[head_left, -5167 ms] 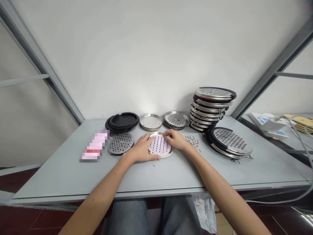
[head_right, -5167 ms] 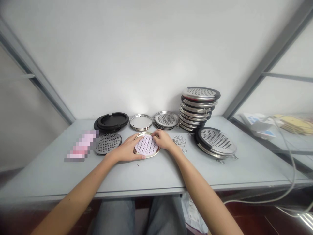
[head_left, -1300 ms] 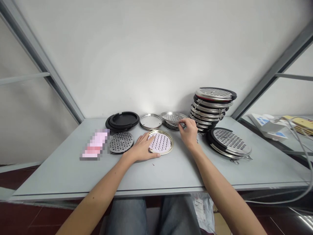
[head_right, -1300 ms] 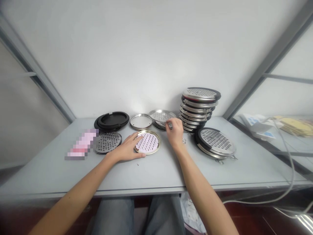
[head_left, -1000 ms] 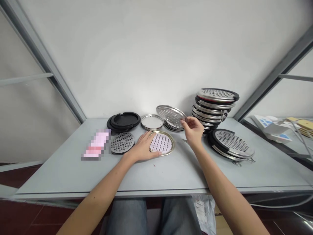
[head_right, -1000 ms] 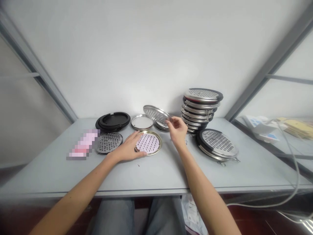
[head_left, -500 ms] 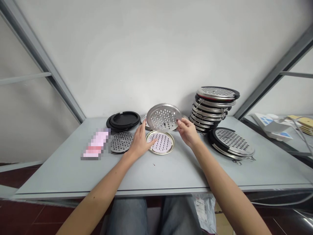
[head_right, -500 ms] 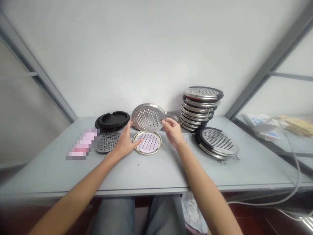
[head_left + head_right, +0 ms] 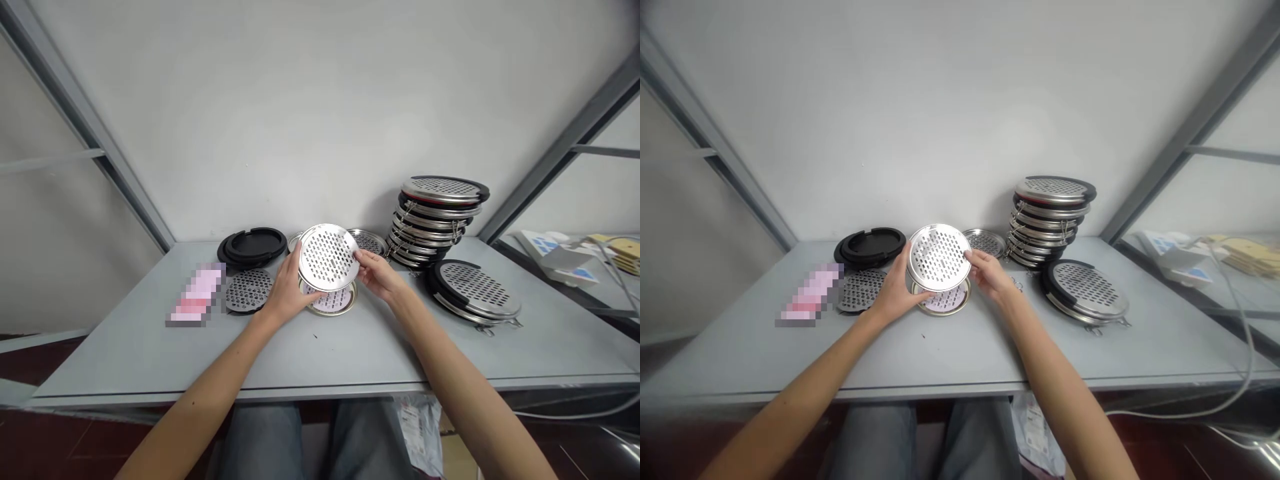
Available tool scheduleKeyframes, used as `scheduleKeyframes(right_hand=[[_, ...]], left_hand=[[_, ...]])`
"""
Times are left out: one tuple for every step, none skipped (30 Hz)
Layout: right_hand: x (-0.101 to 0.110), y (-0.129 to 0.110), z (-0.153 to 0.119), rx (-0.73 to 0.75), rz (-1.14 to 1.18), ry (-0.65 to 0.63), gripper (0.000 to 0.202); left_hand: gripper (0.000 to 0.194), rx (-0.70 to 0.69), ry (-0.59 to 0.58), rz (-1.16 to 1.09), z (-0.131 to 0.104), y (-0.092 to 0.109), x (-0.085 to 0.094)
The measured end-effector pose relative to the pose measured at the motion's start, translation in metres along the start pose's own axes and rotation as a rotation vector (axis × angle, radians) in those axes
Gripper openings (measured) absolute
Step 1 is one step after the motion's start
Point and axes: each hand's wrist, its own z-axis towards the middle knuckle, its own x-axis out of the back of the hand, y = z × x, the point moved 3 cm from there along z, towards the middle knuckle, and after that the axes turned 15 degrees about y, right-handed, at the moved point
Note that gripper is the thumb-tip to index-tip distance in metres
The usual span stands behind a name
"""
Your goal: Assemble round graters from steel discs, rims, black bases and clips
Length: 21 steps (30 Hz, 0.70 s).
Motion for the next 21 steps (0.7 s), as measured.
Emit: scheduleKeyframes(right_hand=[[0.000, 0.000, 0.000, -0.005, 0.000, 0.009, 0.025], [0.000, -0.001, 0.000, -0.008, 0.000, 0.024, 0.027], [0.001, -0.001, 0.000, -0.010, -0.001, 0.045, 0.030], [0.001, -0.001, 0.000, -0.008, -0.004, 0.070, 0.034], [0.002, -0.001, 0.001, -0.005, -0.008, 0.095, 0.037], [0.002, -0.001, 0.001, 0.002, -0.015, 0.117, 0.040], [0.003, -0.001, 0.001, 0.012, -0.024, 0.136, 0.041], [0.003, -0.001, 0.001, 0.026, -0.037, 0.151, 0.042], [0.004, -0.001, 0.001, 0.044, -0.054, 0.163, 0.043], [0.004, -0.002, 0.001, 0.070, -0.078, 0.174, 0.044], [0.004, -0.003, 0.000, 0.100, -0.109, 0.183, 0.045], [0.004, -0.003, 0.000, 0.130, -0.141, 0.194, 0.046], [0.004, -0.004, 0.000, 0.157, -0.173, 0.205, 0.046], [0.005, -0.004, 0.000, 0.181, -0.203, 0.217, 0.045], [0.005, -0.004, 0.000, 0.203, -0.233, 0.236, 0.044], [0.007, -0.004, 0.001, 0.225, -0.265, 0.260, 0.042], [0.008, -0.004, 0.002, 0.252, -0.301, 0.289, 0.040], [0.010, -0.004, 0.003, 0.285, -0.342, 0.318, 0.038], [0.012, -0.004, 0.004, 0.323, -0.393, 0.344, 0.037], [0.014, -0.004, 0.005, 0.367, -0.452, 0.368, 0.036], [0.016, -0.004, 0.006, 0.412, -0.517, 0.385, 0.037]], left_hand=[[0.123, 0.013, -0.001, 0.004, 0.000, -0.001, 0.000], [0.125, 0.024, -0.003, 0.008, 0.000, -0.001, 0.000], [0.126, 0.032, -0.007, 0.010, 0.000, -0.002, -0.001], [0.126, 0.038, -0.014, 0.011, 0.000, -0.002, -0.001], [0.125, 0.044, -0.021, 0.009, 0.000, -0.002, -0.001], [0.125, 0.052, -0.028, 0.005, 0.000, -0.002, -0.001], [0.125, 0.064, -0.034, 0.000, 0.000, -0.003, -0.001], [0.124, 0.078, -0.043, -0.007, 0.000, -0.003, -0.001], [0.124, 0.093, -0.054, -0.014, 0.000, -0.003, -0.001], [0.123, 0.106, -0.067, -0.022, 0.000, -0.004, -0.002], [0.123, 0.117, -0.079, -0.029, -0.001, -0.004, -0.002], [0.121, 0.127, -0.090, -0.034, -0.001, -0.005, -0.002], [0.120, 0.134, -0.098, -0.036, -0.001, -0.005, -0.003], [0.118, 0.143, -0.104, -0.035, -0.001, -0.005, -0.003], [0.117, 0.152, -0.108, -0.031, -0.001, -0.006, -0.003], [0.116, 0.161, -0.116, -0.026, -0.001, -0.006, -0.003], [0.116, 0.171, -0.127, -0.024, -0.001, -0.005, -0.003], [0.116, 0.179, -0.141, -0.024, -0.001, -0.005, -0.003], [0.115, 0.186, -0.158, -0.026, -0.002, -0.004, -0.003], [0.114, 0.192, -0.174, -0.030, -0.002, -0.003, -0.003], [0.112, 0.199, -0.188, -0.033, -0.002, -0.003, -0.003]])
